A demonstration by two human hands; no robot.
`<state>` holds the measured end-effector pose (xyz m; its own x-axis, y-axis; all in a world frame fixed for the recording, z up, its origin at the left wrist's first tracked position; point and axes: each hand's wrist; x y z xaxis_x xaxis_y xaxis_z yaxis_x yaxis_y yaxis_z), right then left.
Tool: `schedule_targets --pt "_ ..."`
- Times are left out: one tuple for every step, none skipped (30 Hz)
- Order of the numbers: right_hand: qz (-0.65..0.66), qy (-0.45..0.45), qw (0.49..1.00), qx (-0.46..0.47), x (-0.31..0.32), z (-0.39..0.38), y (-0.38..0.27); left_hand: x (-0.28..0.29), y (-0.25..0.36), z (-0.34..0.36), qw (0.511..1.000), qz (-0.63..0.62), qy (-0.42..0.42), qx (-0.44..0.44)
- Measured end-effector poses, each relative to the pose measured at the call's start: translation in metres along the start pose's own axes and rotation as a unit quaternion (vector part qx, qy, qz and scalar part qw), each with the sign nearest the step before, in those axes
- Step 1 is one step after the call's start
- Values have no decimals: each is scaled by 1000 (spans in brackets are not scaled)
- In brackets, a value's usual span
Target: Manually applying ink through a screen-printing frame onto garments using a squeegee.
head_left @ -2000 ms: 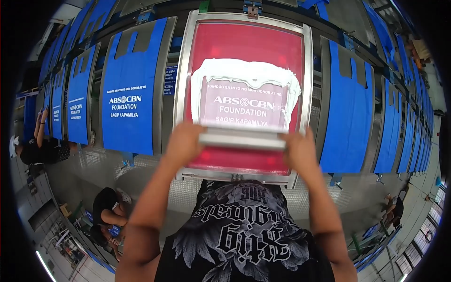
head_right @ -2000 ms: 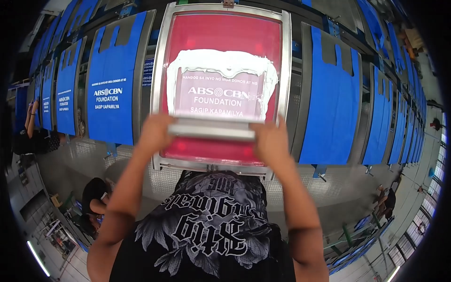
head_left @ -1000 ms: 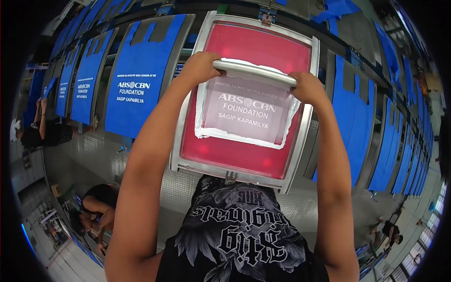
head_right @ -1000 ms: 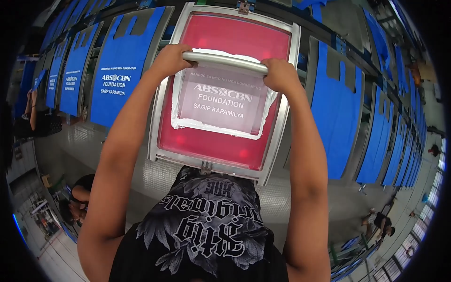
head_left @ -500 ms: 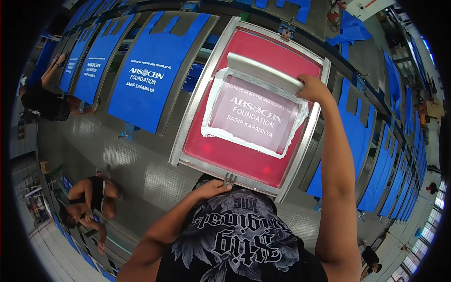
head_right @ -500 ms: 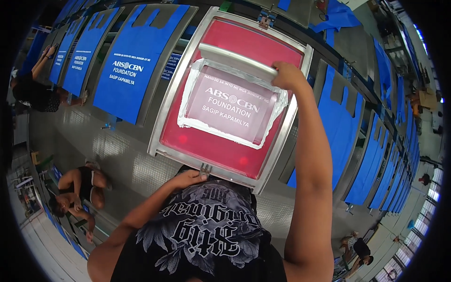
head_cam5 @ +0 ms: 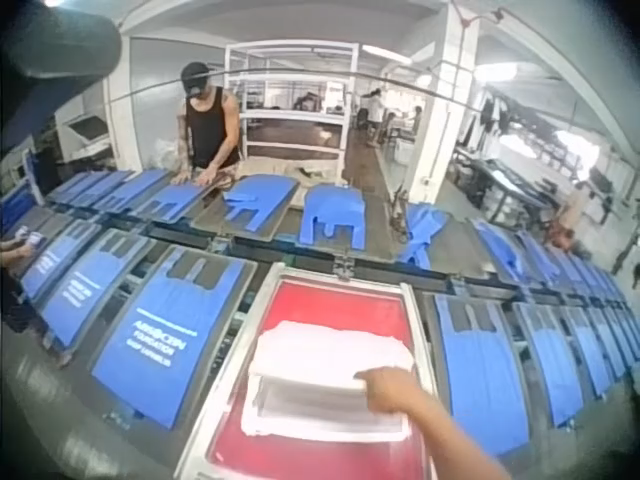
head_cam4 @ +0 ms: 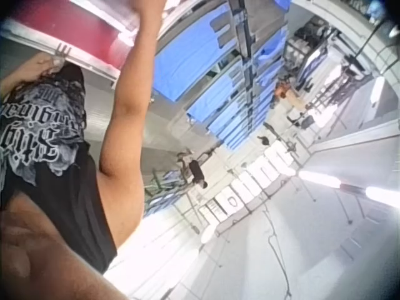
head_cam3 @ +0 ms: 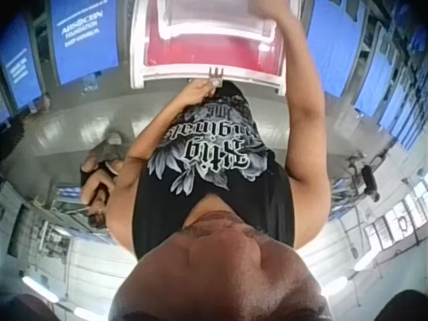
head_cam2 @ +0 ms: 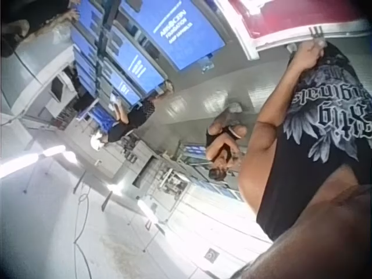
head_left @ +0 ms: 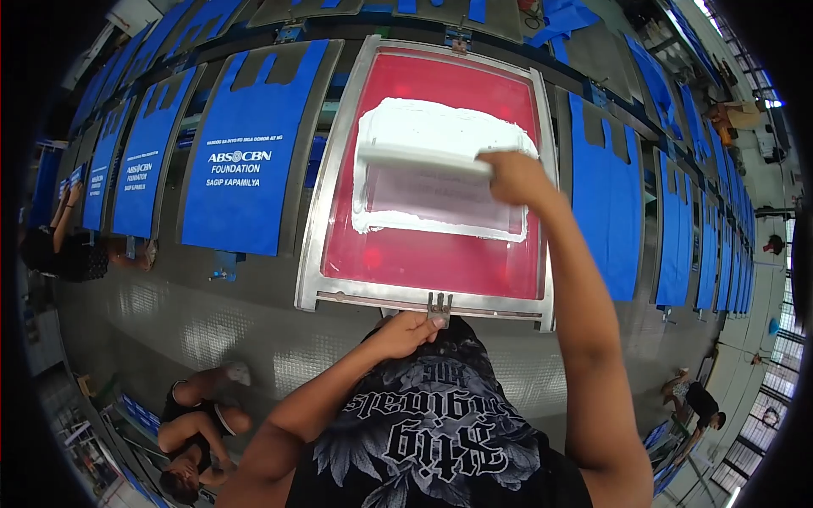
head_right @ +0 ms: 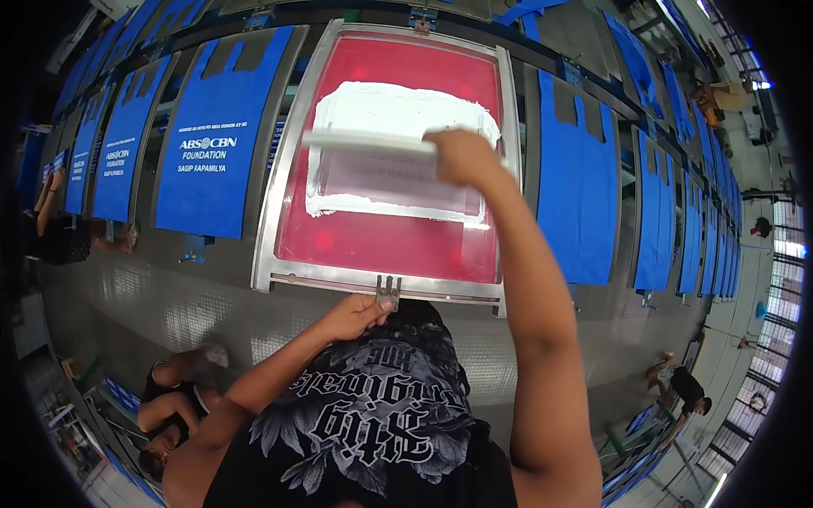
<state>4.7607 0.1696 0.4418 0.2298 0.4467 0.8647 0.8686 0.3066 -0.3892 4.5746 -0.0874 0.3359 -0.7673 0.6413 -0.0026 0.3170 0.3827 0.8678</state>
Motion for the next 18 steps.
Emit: schedule_targets --pt "8 4 1000 -2 -14 -27 -9 0 0 1 1000 -4 9 -13" --pt "2 16 1000 19 -24 -57 -23 2 5 -1 1000 -5 10 0" --pt "29 59 997 42 -46 -81 -24 1 4 0 1000 -1 13 0" --pt "44 52 997 46 -56 -98 -31 -1 0 1 1000 -12 12 25" --pt "51 71 993 80 -68 -111 -29 -4 -2 4 998 -21 10 50" --pt "47 73 994 74 -72 -115 -29 -6 -5 6 998 -18 12 52" --pt "42 74 994 70 -74 -117 -28 -9 -9 9 996 14 25 84" --pt "46 75 993 74 -74 -115 -24 -11 -12 12 991 45 39 116" --pt "55 82 993 68 -72 -112 -17 -14 -17 15 991 46 43 118" --pt "62 90 992 64 -68 -109 -10 -15 -21 18 984 98 65 134" --pt "62 91 992 70 -62 -108 -1 -16 -25 20 974 149 87 150" --pt "40 97 993 60 -57 -108 13 -16 -27 22 968 146 82 188" --pt "17 105 993 47 -52 -109 26 -16 -30 22 967 146 86 188" --pt "22 93 995 12 -48 -110 37 -17 -33 20 967 136 92 196" --pt "20 95 995 12 -48 -110 47 -17 -35 19 967 126 96 201" --pt "111 97 989 5 -48 -109 60 -17 -37 18 968 127 94 195" --pt "201 99 975 -2 -51 -108 74 -16 -40 14 966 114 94 213" --pt "296 88 951 -31 -58 -102 85 -14 -40 14 963 106 88 230"
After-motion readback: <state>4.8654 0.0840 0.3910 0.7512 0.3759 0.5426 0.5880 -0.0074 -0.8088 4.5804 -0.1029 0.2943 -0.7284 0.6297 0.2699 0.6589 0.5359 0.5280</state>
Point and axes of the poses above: each hand's wrist, its own z-axis towards the middle knuckle, its own x-axis out of the back of the hand, y = z × x, and after that the axes turned 14 degrees about z, right-handed
